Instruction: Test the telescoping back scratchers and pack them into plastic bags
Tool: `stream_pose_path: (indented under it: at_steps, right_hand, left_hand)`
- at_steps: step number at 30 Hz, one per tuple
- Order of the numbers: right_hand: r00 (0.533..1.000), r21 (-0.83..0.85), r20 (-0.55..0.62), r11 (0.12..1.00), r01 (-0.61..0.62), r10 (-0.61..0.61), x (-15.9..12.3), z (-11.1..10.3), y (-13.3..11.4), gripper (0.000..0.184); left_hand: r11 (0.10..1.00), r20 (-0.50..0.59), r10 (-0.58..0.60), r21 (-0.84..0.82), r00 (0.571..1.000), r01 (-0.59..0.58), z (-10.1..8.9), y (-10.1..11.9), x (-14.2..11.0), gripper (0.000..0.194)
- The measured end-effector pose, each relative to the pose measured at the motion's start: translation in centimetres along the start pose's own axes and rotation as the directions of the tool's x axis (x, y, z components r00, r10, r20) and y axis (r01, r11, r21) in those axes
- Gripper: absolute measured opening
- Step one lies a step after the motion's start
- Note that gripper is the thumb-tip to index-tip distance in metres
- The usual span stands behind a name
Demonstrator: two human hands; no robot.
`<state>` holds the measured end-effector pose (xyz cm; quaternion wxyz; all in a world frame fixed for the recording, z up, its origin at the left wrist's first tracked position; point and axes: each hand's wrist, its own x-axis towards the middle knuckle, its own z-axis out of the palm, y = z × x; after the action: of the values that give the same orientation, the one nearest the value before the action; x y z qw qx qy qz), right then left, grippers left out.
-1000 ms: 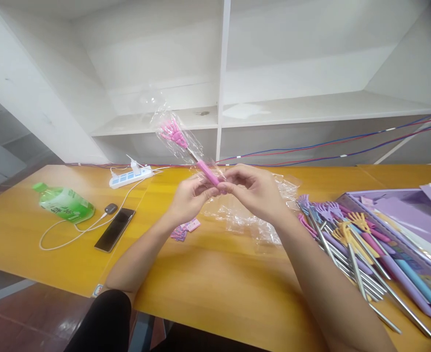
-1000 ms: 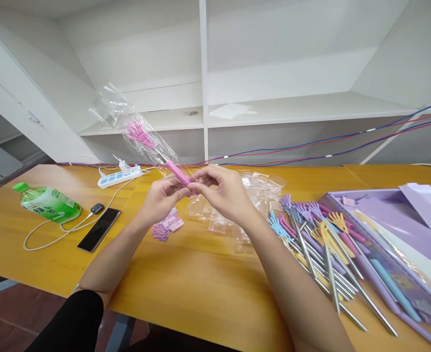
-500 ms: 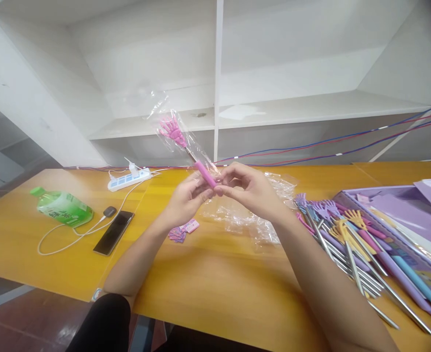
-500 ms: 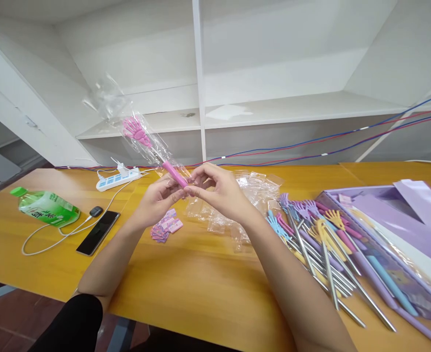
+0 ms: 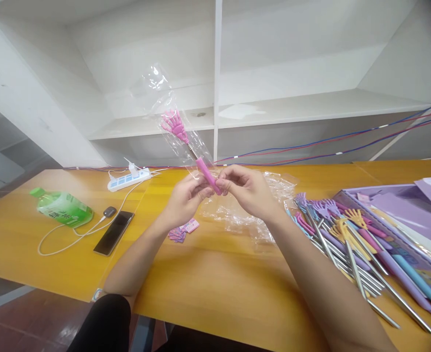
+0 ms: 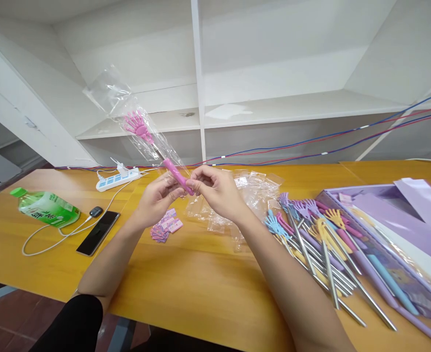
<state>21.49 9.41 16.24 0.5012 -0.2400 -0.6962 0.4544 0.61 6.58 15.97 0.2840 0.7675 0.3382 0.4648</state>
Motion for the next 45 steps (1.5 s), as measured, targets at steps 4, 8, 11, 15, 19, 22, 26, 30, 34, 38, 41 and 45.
stream_pose_path:
  at_steps: [4,8,11,15,19,22,26,30,34,38,41,45]
  right_hand:
    - [1.000,-0.025,-0.010,1.000,0.017,-0.017,0.0,0.0,0.2,0.036]
    - [1.000,0.022,-0.022,1.000,0.009,-0.009,-0.1,0.2,0.4,0.036]
    - [1.000,0.068,-0.013,0.998,-0.004,0.005,0.0,0.4,0.4,0.038]
    - [0.990,0.160,0.137,0.985,-0.058,0.036,0.0,0.4,0.3,0.042]
    - [0.952,0.181,0.296,0.973,-0.141,0.083,-0.2,0.6,0.9,0.053]
    - [0.960,0.245,0.259,0.955,-0.167,0.102,-0.6,1.3,1.8,0.054]
    - [0.986,0.248,0.153,0.963,-0.103,0.066,-0.8,2.3,2.5,0.058]
    - [0.992,0.229,0.111,0.970,-0.078,0.053,-1.0,2.7,2.1,0.060]
    - [0.994,0.212,0.095,0.975,-0.069,0.049,-1.4,2.7,1.3,0.060]
    - [0.992,0.174,0.119,0.983,-0.054,0.034,-1.7,2.7,0.7,0.059]
    - [0.992,0.151,0.129,0.988,-0.021,0.002,-1.8,2.7,0.4,0.058]
    - [0.992,0.115,0.123,0.993,0.002,-0.017,-1.9,2.7,0.3,0.058]
  left_hand:
    - [0.999,0.030,-0.039,-0.004,0.999,0.039,-0.1,0.4,0.0,0.031]
    - [0.990,0.044,-0.094,0.106,0.995,0.089,-0.3,0.7,0.0,0.035]
    - [0.978,0.008,-0.024,0.207,1.000,0.022,-0.5,0.5,0.1,0.038]
    - [0.996,0.003,0.020,0.090,1.000,-0.020,-0.3,0.0,0.0,0.046]
    - [0.985,-0.028,-0.068,-0.160,0.997,0.063,0.7,-1.0,-0.4,0.055]
    - [0.939,-0.054,-0.110,-0.334,0.992,0.086,1.7,-2.0,-0.6,0.056]
    - [0.879,-0.117,-0.188,-0.462,0.975,0.114,2.7,-2.5,-0.6,0.061]
    - [0.840,-0.113,-0.212,-0.529,0.971,0.122,2.8,-1.8,-0.5,0.058]
    - [0.818,-0.085,-0.236,-0.555,0.968,0.151,2.5,-1.2,-0.7,0.055]
    - [0.832,-0.061,-0.264,-0.518,0.963,0.196,2.0,-1.3,-1.0,0.058]
    - [0.860,-0.050,-0.239,-0.474,0.970,0.188,1.8,-1.4,-1.3,0.056]
    - [0.915,-0.046,-0.150,-0.384,0.988,0.122,1.4,-1.4,-1.6,0.054]
